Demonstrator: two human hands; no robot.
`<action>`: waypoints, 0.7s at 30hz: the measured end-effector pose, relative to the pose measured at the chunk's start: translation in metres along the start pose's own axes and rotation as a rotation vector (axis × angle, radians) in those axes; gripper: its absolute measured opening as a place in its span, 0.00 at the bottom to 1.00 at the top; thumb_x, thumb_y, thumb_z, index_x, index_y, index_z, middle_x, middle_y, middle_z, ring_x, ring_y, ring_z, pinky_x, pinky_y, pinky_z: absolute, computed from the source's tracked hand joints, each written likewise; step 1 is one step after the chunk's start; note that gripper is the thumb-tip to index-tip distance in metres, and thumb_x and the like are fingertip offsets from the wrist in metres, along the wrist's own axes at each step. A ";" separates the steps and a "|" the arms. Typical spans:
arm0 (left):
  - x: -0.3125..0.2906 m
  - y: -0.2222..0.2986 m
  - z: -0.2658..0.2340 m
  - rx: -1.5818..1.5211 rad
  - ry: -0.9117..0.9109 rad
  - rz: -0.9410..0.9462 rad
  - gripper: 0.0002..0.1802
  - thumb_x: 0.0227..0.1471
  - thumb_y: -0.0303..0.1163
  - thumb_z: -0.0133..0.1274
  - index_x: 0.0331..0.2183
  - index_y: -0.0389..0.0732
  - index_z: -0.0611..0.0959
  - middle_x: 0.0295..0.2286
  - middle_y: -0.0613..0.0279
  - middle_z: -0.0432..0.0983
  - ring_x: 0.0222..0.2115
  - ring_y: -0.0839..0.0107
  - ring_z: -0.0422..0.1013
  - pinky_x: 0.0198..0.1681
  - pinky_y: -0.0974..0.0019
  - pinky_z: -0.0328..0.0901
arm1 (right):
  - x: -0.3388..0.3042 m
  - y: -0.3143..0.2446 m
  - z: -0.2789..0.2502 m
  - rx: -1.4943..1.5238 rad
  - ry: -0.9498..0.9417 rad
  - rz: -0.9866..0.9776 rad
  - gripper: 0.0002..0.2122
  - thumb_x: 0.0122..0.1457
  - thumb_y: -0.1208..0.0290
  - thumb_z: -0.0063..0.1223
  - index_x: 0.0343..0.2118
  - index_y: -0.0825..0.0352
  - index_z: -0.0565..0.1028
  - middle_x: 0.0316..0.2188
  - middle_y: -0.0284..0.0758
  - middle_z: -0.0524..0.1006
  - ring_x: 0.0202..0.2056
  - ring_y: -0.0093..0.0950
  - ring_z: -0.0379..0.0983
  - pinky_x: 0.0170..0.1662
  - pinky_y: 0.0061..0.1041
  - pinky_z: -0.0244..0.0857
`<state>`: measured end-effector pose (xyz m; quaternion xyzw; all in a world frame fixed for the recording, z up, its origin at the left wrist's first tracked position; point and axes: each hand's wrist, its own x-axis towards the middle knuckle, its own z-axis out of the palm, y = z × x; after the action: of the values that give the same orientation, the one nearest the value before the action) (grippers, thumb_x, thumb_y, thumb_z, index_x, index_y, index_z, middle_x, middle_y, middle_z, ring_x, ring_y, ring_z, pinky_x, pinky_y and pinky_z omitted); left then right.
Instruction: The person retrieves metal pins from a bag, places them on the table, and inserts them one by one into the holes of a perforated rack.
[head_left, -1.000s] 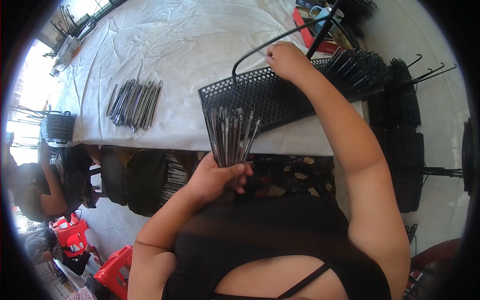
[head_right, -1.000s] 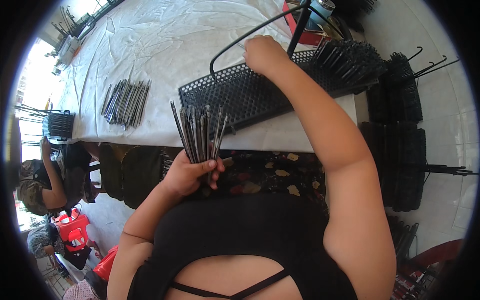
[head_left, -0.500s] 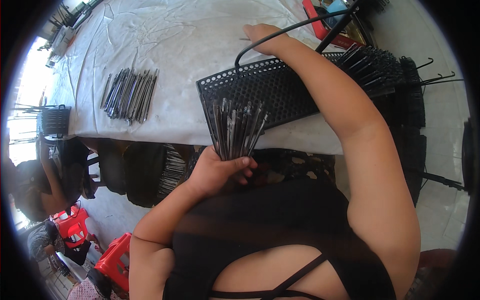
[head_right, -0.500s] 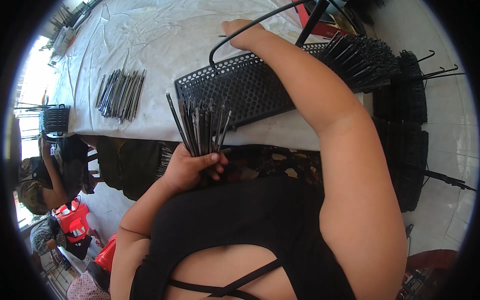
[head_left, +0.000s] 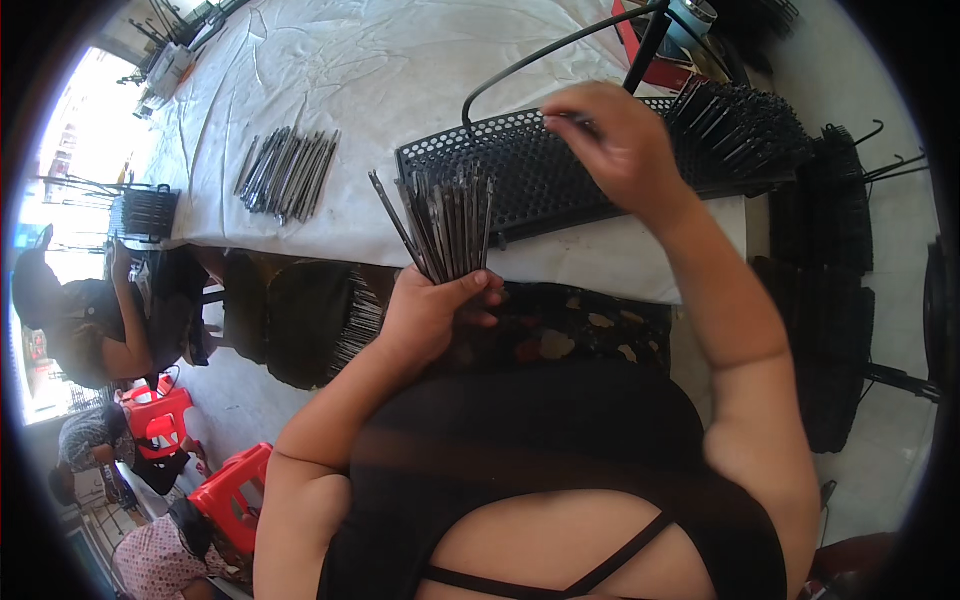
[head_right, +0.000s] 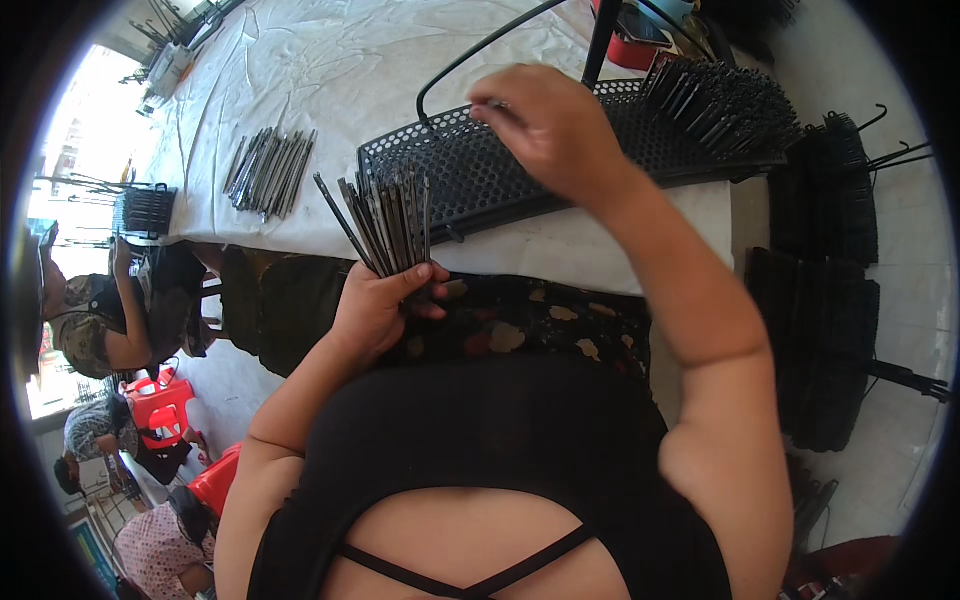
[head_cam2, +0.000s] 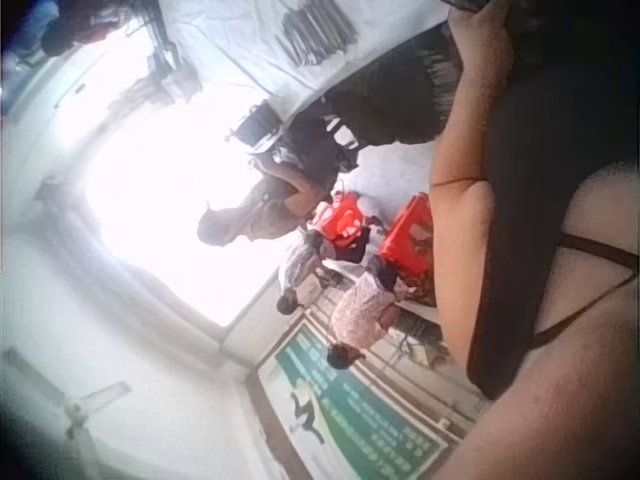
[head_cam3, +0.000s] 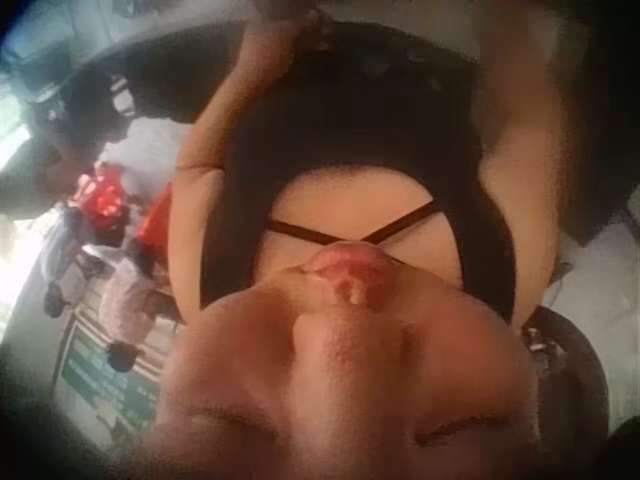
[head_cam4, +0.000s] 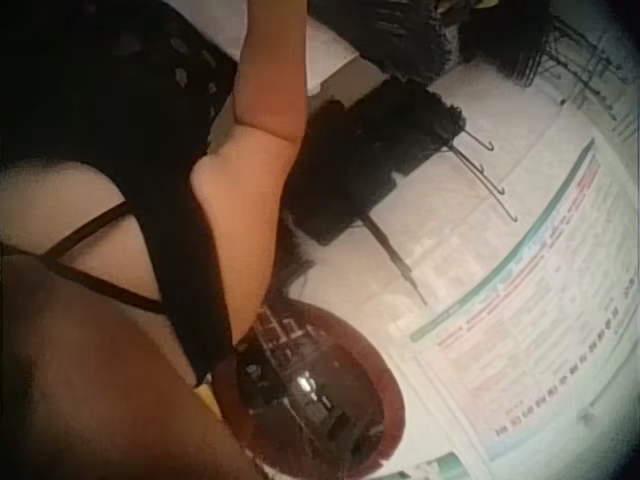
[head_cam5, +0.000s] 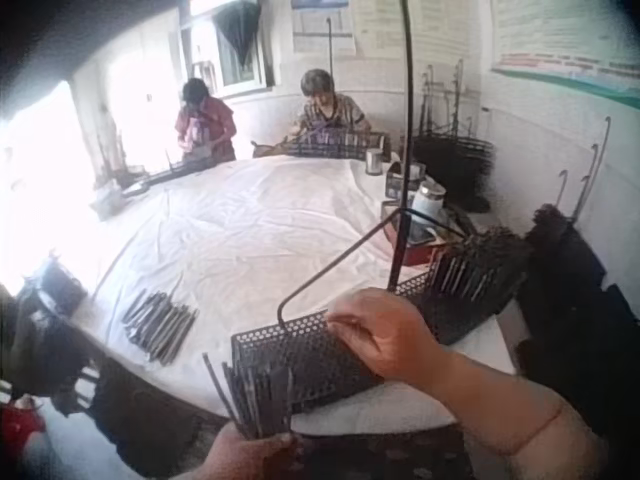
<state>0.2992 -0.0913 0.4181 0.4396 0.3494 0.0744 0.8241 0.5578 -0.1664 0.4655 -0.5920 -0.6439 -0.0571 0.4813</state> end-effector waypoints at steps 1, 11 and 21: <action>0.002 0.000 0.006 -0.006 -0.003 -0.002 0.07 0.55 0.25 0.53 0.38 0.35 0.78 0.33 0.54 0.77 0.32 0.65 0.75 0.29 0.61 0.75 | -0.014 -0.019 -0.005 0.352 0.108 0.326 0.08 0.55 0.79 0.57 0.38 0.66 0.75 0.31 0.33 0.79 0.32 0.22 0.76 0.34 0.20 0.70; 0.014 -0.005 0.056 0.068 -0.235 -0.145 0.15 0.54 0.23 0.54 0.45 0.36 0.75 0.35 0.52 0.78 0.31 0.65 0.76 0.28 0.65 0.75 | -0.088 -0.034 -0.004 0.939 0.074 0.832 0.19 0.58 0.76 0.56 0.52 0.64 0.66 0.38 0.36 0.76 0.34 0.25 0.77 0.30 0.20 0.72; 0.026 -0.010 0.045 0.079 -0.118 -0.063 0.08 0.55 0.25 0.52 0.39 0.36 0.76 0.32 0.55 0.79 0.28 0.71 0.74 0.24 0.68 0.71 | -0.086 -0.019 -0.034 0.880 0.111 0.913 0.15 0.61 0.72 0.52 0.51 0.65 0.68 0.29 0.35 0.80 0.28 0.21 0.76 0.29 0.18 0.71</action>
<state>0.3457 -0.1169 0.4133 0.4644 0.3164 0.0085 0.8271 0.5472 -0.2545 0.4343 -0.5500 -0.2640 0.3932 0.6879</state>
